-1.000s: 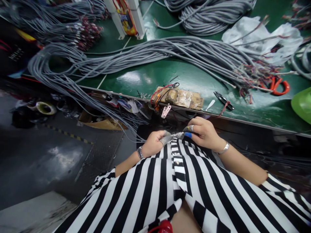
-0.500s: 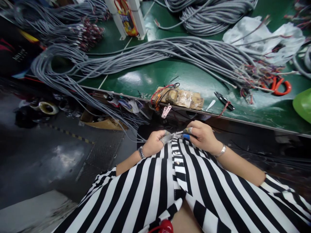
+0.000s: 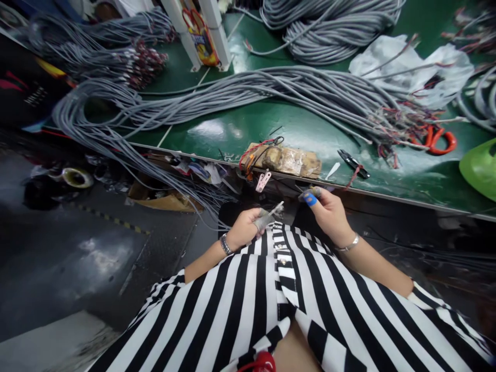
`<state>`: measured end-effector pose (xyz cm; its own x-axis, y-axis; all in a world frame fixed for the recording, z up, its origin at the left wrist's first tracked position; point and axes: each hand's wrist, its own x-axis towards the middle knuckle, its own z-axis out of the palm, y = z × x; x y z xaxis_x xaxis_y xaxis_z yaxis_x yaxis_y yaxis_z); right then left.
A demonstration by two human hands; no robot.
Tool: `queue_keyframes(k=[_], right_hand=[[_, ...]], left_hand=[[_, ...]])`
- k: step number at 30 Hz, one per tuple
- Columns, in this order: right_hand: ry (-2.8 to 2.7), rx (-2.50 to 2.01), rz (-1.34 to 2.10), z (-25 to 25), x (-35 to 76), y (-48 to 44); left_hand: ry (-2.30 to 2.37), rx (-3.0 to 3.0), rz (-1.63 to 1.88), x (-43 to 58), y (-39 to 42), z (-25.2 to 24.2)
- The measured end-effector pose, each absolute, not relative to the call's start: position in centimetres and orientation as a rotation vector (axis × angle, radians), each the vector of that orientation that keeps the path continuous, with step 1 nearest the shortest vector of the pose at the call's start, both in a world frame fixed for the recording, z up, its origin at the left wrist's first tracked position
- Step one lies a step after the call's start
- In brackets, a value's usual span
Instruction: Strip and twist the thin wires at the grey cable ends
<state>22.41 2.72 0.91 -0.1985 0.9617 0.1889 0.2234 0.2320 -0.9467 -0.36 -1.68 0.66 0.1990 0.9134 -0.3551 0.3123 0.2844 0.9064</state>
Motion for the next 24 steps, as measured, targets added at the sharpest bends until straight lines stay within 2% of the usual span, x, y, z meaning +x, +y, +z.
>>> queue_keyframes(k=[4, 8, 13, 19, 24], right_hand=[[-1.698, -1.156, 1.302, 0.7, 22.0, 2.7], [-1.765, -1.117, 1.326, 1.4, 21.9, 1.9], [-2.091, -1.211, 0.970, 2.4, 23.3, 1.5], [-2.505, -1.472, 0.387, 3.9, 26.0, 1.4], [-2.636, -1.298, 0.181, 5.3, 26.4, 1.3]], left_hand=[[1.341, 1.456, 0.646, 0.1, -1.5, 1.1], [1.401, 1.934, 0.636, 0.5, -1.1, 1.1], [1.438, 2.436, 0.690, 1.2, -0.8, 0.9], [1.429, 2.664, 0.750, 1.7, -1.0, 0.8], [1.413, 2.722, 0.775, 1.6, -1.2, 1.0]])
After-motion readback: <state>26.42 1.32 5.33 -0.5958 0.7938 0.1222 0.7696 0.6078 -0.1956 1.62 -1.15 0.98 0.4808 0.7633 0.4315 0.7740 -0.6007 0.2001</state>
